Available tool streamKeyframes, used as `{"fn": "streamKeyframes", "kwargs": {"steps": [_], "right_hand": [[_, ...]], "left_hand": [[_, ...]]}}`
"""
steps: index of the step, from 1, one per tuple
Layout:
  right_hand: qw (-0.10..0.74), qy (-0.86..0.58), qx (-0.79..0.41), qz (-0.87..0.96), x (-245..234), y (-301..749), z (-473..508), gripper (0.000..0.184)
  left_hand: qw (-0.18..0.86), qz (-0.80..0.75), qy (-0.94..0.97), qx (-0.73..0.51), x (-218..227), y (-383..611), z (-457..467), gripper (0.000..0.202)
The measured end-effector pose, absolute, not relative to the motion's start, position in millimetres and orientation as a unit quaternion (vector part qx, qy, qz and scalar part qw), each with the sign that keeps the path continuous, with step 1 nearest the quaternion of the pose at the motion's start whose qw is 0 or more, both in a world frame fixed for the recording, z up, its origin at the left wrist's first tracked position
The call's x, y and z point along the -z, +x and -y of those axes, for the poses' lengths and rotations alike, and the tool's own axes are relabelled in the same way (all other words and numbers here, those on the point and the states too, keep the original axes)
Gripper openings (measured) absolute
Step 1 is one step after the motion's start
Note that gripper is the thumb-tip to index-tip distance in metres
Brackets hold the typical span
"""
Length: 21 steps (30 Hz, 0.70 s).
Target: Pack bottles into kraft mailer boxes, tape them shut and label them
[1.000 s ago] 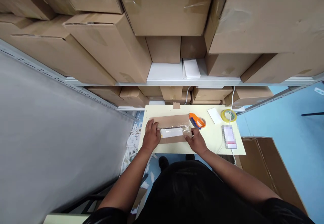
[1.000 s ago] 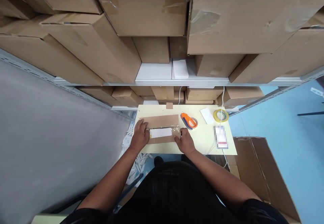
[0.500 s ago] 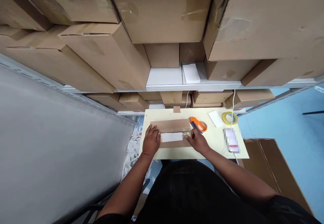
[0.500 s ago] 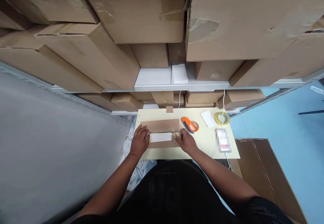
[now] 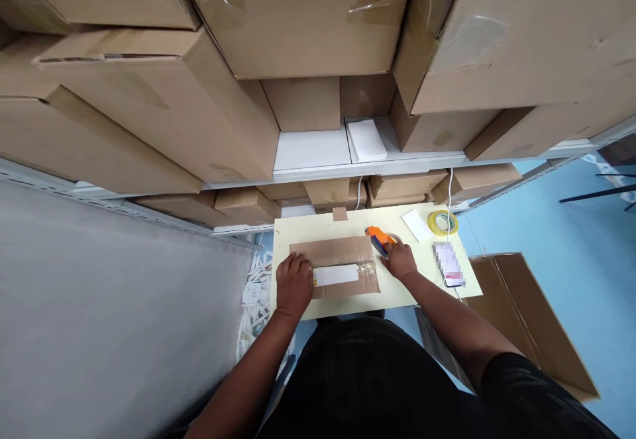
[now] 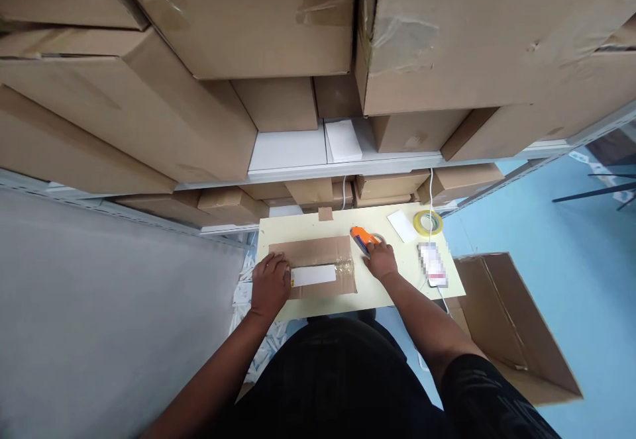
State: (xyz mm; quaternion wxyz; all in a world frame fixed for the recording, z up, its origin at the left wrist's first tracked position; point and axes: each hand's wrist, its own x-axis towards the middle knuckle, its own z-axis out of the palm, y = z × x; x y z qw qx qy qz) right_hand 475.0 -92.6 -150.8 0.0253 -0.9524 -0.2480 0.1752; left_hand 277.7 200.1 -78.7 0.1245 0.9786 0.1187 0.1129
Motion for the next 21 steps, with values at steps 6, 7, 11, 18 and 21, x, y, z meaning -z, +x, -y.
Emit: {"fn": "streamKeyframes", "kwargs": {"steps": [6, 7, 11, 18, 21], "right_hand": [[0.130, -0.964, -0.198, 0.120, 157, 482, 97, 0.028], [0.157, -0.962, -0.194, 0.108, 154, 483, 101, 0.027], [0.267, -0.946, -0.170, 0.069, 126, 482, 130, 0.029], [0.621, -0.758, -0.192, 0.062, 48, 461, 122, 0.052], [0.596, -0.752, -0.256, 0.113, 28, 446, 76, 0.057]], "left_hand": [[0.100, -0.079, 0.992, -0.015, 71, 276, -182, 0.035], [0.115, -0.090, 0.989, -0.024, 72, 275, -180, 0.035], [0.189, -0.149, 0.967, -0.089, 74, 273, -175, 0.031], [0.320, -0.212, 0.918, -0.095, 52, 276, -171, 0.025], [0.417, -0.246, 0.871, -0.083, 41, 278, -181, 0.025]]}}
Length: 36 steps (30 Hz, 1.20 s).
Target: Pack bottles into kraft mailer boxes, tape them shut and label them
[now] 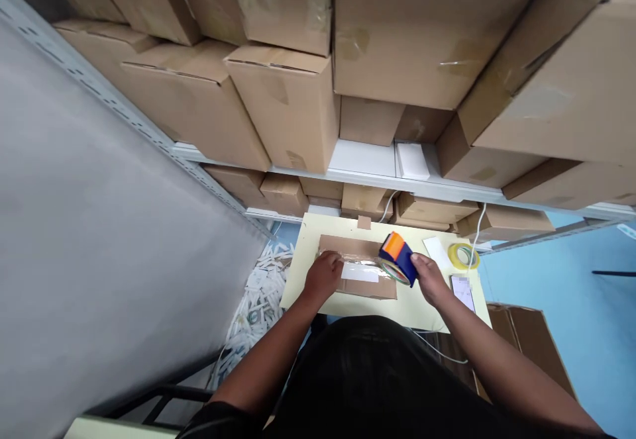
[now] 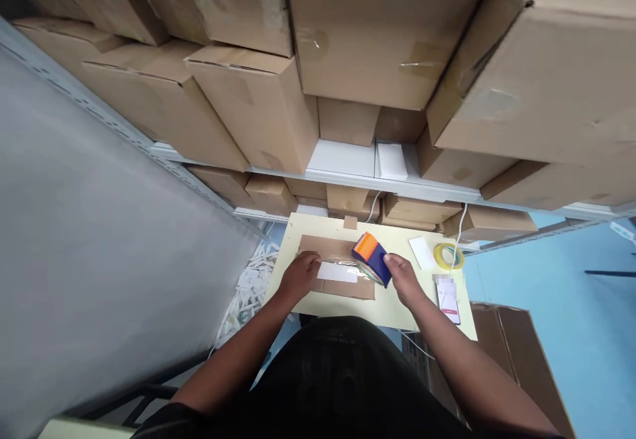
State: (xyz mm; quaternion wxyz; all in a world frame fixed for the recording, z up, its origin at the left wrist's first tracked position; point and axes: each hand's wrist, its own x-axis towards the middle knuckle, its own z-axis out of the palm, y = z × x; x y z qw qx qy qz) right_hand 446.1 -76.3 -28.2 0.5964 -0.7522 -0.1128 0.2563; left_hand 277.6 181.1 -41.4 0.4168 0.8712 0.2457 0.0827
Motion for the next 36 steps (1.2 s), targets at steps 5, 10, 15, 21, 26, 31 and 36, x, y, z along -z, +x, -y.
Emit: {"fn": "streamKeyframes", "kwargs": {"steps": [5, 10, 15, 21, 26, 31, 36], "right_hand": [[0.498, -0.779, -0.317, 0.211, 21, 427, 8, 0.064], [0.444, -0.791, -0.337, 0.253, 25, 422, -15, 0.063], [0.423, -0.799, -0.346, 0.252, 25, 423, -21, 0.060], [0.369, -0.820, -0.329, 0.289, 16, 422, -27, 0.058], [0.284, -0.853, -0.299, 0.321, -3, 422, -36, 0.057], [0.196, -0.883, -0.263, 0.336, -18, 435, -31, 0.054], [0.168, -0.895, -0.258, 0.323, -15, 445, -16, 0.057]], "left_hand": [[0.633, -0.330, 0.699, -0.037, 36, 281, -202, 0.045], [0.775, -0.324, 0.543, -0.009, 29, 283, -209, 0.049], [0.823, -0.315, 0.472, -0.003, 23, 283, -211, 0.057], [0.764, -0.357, 0.537, -0.027, 30, 288, -217, 0.027], [0.627, -0.385, 0.677, -0.023, 42, 284, -220, 0.027], [0.546, -0.404, 0.732, -0.056, 57, 269, -241, 0.032], [0.478, -0.449, 0.748, -0.104, 77, 241, -280, 0.032]]}}
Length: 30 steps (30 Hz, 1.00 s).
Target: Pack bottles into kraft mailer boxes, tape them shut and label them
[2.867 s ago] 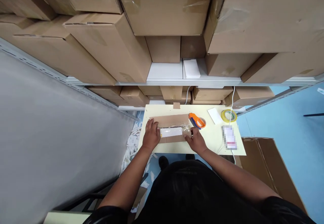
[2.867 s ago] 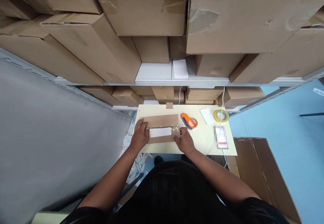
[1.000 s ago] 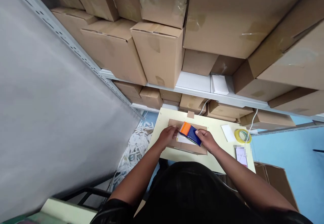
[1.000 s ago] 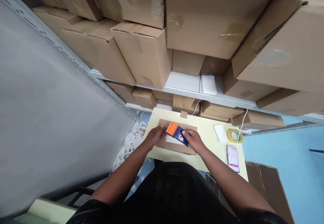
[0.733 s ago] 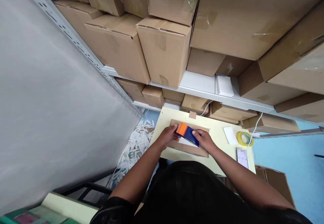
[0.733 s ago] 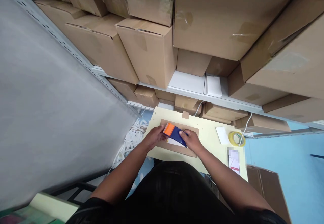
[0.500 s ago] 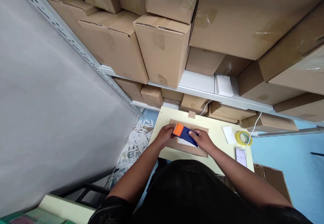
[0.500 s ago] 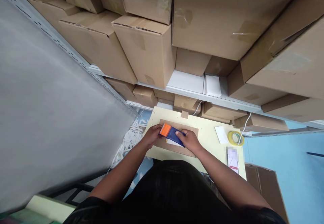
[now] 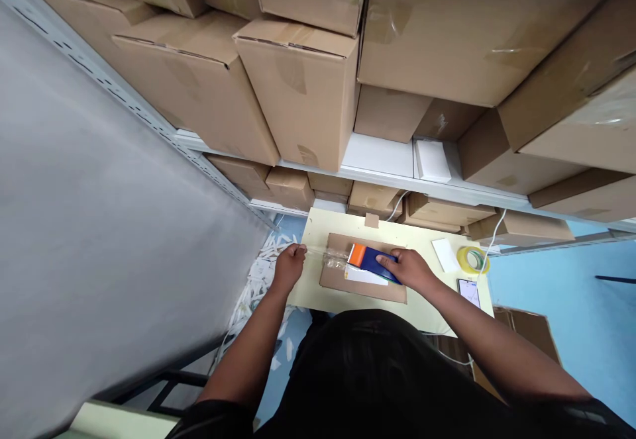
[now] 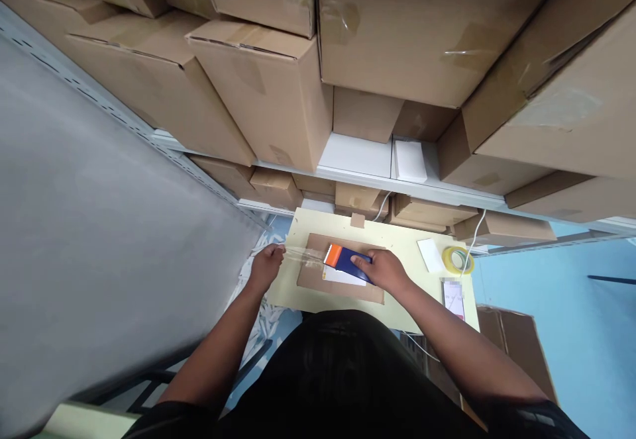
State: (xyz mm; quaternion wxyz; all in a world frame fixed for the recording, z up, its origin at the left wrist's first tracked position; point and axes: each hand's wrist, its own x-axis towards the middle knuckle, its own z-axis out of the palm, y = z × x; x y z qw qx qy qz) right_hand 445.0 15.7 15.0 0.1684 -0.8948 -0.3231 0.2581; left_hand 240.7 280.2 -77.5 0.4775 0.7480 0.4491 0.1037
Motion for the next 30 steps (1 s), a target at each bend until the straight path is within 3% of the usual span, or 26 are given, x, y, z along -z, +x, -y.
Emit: {"fn": "streamKeyframes", "kwargs": {"steps": [8, 15, 20, 23, 26, 30], "right_hand": [[0.106, -0.888, -0.249, 0.371, -15, 431, -31, 0.054], [0.089, -0.888, -0.244, 0.379, -13, 432, -32, 0.053], [0.089, -0.890, -0.241, 0.377, -11, 432, -32, 0.054], [0.090, -0.888, -0.241, 0.382, -10, 433, -32, 0.056], [0.085, -0.885, -0.243, 0.387, -10, 435, -32, 0.058], [0.070, -0.881, -0.250, 0.397, -11, 437, -35, 0.062]], "left_hand": [[0.427, -0.456, 0.776, -0.090, 117, 229, -273, 0.033], [0.451, -0.405, 0.794, -0.035, 145, 248, -243, 0.027], [0.421, -0.367, 0.827, -0.066, 123, 240, -248, 0.047], [0.354, -0.213, 0.904, -0.114, 100, 237, -243, 0.053], [0.270, -0.100, 0.954, -0.085, 87, 241, -233, 0.058], [0.200, -0.102, 0.973, -0.052, 86, 247, -227, 0.060]]}}
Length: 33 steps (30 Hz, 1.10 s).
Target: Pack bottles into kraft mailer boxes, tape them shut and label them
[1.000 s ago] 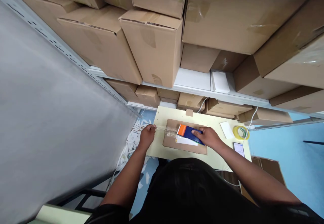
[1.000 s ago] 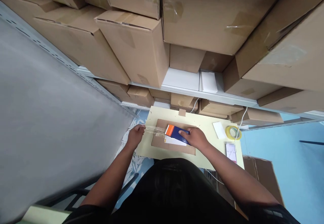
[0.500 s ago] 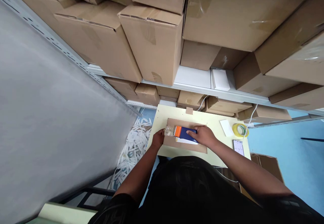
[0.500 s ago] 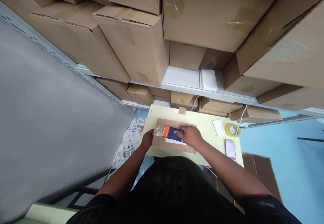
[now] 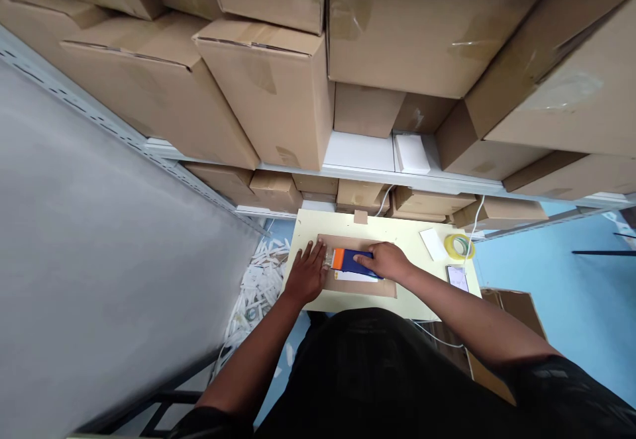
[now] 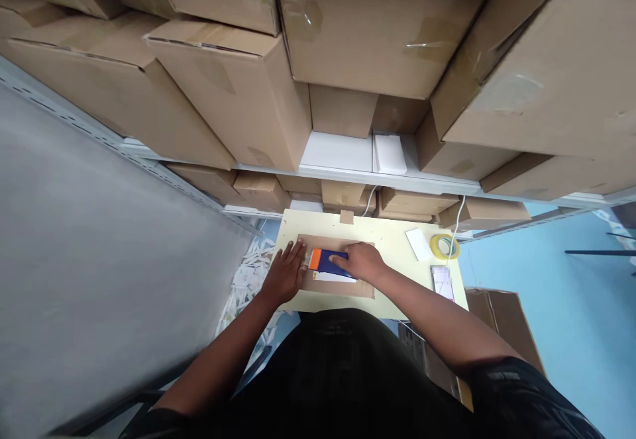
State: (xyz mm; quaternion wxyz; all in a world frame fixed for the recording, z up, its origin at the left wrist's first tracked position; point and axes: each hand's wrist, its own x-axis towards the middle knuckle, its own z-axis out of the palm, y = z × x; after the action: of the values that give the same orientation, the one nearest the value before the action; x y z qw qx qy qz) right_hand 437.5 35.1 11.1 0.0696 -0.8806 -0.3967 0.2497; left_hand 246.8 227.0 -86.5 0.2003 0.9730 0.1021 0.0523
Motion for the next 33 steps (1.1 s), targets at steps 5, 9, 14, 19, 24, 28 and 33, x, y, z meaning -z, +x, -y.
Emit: {"fn": "streamKeyframes", "kwargs": {"steps": [5, 9, 14, 19, 24, 28, 33], "right_hand": [[0.064, -0.878, -0.263, 0.395, -16, 441, -33, 0.066], [0.068, -0.874, -0.278, 0.392, -22, 451, -15, 0.065], [0.104, -0.869, -0.298, 0.381, -24, 469, 29, 0.059], [0.119, -0.869, -0.292, 0.381, -20, 477, 60, 0.061], [0.072, -0.884, -0.264, 0.379, -19, 490, 83, 0.062], [0.073, -0.895, -0.275, 0.343, -16, 510, 125, 0.062], [0.074, -0.900, -0.301, 0.308, -11, 529, 188, 0.062]], "left_hand": [[0.162, -0.102, 0.980, -0.058, 88, 246, -228, 0.061], [0.135, -0.105, 0.985, -0.036, 88, 245, -228, 0.061], [0.140, -0.100, 0.985, -0.030, 90, 248, -225, 0.063], [0.162, -0.086, 0.983, -0.026, 89, 258, -217, 0.063], [0.171, -0.093, 0.981, -0.021, 85, 261, -217, 0.063], [0.171, -0.101, 0.980, -0.020, 82, 261, -218, 0.063], [0.160, -0.096, 0.982, -0.018, 81, 263, -217, 0.063]]}}
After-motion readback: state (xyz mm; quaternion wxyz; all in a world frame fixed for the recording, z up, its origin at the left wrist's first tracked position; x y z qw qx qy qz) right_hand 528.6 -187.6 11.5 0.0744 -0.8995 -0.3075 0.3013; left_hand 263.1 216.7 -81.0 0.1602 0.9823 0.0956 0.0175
